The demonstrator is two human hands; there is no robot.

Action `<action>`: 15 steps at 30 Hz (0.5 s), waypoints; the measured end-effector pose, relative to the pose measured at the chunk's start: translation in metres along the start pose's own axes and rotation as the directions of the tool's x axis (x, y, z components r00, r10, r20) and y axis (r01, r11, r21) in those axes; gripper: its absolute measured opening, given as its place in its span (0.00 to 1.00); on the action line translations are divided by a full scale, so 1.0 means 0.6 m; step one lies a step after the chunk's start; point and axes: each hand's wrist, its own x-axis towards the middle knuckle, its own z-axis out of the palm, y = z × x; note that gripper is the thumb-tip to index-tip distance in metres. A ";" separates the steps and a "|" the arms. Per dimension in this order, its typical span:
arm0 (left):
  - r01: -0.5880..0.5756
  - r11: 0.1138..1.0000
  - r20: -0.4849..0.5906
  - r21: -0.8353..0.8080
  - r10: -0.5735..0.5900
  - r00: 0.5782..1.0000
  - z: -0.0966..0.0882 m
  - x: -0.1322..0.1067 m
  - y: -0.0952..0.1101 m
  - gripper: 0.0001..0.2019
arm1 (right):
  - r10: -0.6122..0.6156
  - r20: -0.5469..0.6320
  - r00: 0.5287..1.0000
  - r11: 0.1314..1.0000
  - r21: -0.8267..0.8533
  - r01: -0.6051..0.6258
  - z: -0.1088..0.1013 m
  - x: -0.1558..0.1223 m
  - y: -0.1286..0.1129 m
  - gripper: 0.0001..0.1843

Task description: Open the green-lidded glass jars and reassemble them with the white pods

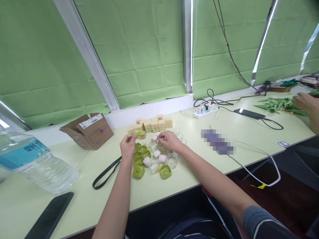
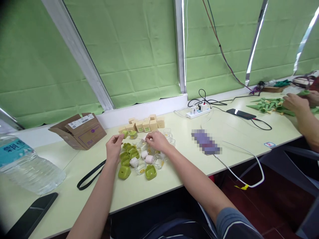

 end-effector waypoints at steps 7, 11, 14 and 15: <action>-0.045 0.928 0.180 0.370 -0.024 0.983 -0.006 0.051 -0.041 0.14 | -0.005 0.011 1.000 1.000 0.010 0.005 -0.002 -0.002 -0.009 0.10; -0.143 0.809 0.272 0.570 -0.022 0.962 0.008 0.062 -0.059 0.11 | -0.002 0.033 0.999 1.000 0.017 0.001 -0.001 -0.003 -0.013 0.10; -0.134 0.768 0.297 0.627 -0.077 0.952 0.015 0.066 -0.064 0.10 | 0.007 0.037 0.999 1.000 0.027 -0.008 0.000 -0.004 -0.013 0.10; -0.130 0.767 0.311 0.628 -0.095 0.946 0.015 0.067 -0.065 0.09 | 0.007 0.040 0.999 1.000 0.029 -0.008 0.000 -0.004 -0.014 0.10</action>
